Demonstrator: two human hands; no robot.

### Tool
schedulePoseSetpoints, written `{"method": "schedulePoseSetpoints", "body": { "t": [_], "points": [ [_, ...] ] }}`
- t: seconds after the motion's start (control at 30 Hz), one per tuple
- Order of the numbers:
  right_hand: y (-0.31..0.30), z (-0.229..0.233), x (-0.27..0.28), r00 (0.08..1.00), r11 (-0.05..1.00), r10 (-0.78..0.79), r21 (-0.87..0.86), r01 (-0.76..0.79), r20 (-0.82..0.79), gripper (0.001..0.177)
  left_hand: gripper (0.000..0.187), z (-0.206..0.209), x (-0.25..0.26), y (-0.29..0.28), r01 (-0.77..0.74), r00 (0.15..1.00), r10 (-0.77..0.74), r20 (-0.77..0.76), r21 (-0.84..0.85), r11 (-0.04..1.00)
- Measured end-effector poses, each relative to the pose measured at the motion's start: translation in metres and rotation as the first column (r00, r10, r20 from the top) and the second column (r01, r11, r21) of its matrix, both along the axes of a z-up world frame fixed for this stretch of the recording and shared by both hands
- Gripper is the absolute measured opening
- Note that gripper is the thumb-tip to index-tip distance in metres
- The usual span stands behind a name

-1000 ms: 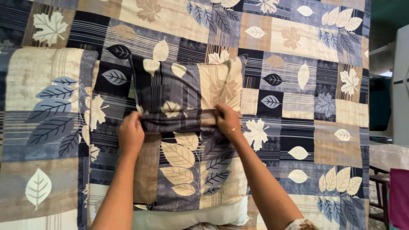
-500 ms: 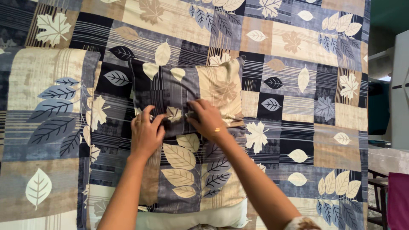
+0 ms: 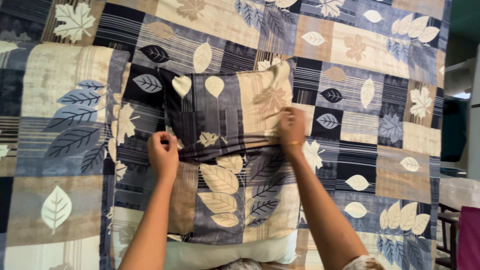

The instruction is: The person inserts a white pillow insert into a patterned pillowcase on a bed, then smooths and adjusts the finished pillow. The person also briefly handles a second decorative pillow.

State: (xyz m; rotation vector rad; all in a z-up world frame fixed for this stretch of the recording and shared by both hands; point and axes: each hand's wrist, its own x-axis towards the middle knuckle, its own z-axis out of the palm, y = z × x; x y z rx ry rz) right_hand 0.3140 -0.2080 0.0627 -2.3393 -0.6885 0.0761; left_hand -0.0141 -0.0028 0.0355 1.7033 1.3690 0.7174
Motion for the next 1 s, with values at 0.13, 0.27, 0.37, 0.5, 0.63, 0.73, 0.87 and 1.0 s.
{"method": "schedulePoseSetpoints", "body": {
  "t": [0.13, 0.27, 0.37, 0.5, 0.63, 0.73, 0.87, 1.0],
  "points": [
    [-0.046, -0.051, 0.044, 0.638, 0.909, -0.172, 0.128, 0.396, -0.751, 0.034, 0.036, -0.050, -0.002, 0.021, -0.115, 0.993, 0.109, -0.040, -0.245, 0.963],
    [-0.092, -0.081, 0.024, 0.342, 0.906, 0.028, 0.169, 0.389, -0.939, 0.040, 0.041, -0.089, -0.022, 0.006, 0.009, 0.979, 0.118, 0.165, -0.617, 0.787],
    [-0.127, -0.094, -0.001, 0.357, 0.899, -0.037, 0.125, 0.419, -0.933, 0.039, 0.043, -0.098, -0.042, -0.021, 0.115, 0.973, 0.023, 0.232, -0.562, 0.819],
    [-0.140, -0.102, -0.020, 0.377, 0.827, -0.005, 0.208, 0.522, -0.926, 0.041, 0.047, -0.071, -0.060, -0.030, 0.124, 0.976, 0.056, 0.210, -0.746, 0.654],
    [-0.140, -0.070, -0.028, 0.393, 0.879, -0.062, 0.136, 0.457, -0.918, 0.059, 0.063, -0.032, -0.057, -0.027, 0.296, 0.880, 0.217, 0.424, -0.844, 0.448],
    [-0.131, -0.019, -0.037, 0.511, 0.919, 0.019, 0.216, 0.329, -0.860, 0.061, 0.071, -0.009, -0.043, -0.025, 0.339, 0.867, 0.037, 0.497, -0.642, 0.687],
    [-0.102, 0.032, -0.043, 0.564, 0.879, 0.066, 0.315, 0.357, -0.823, 0.064, 0.072, 0.008, -0.038, -0.016, 0.362, 0.787, 0.048, 0.616, -0.523, 0.772],
    [-0.079, 0.042, -0.070, 0.947, 0.973, -0.129, 0.146, 0.178, -0.293, 0.052, 0.057, 0.003, -0.031, -0.019, 0.148, 0.947, 0.055, 0.317, -0.580, 0.801]
  ]
}}
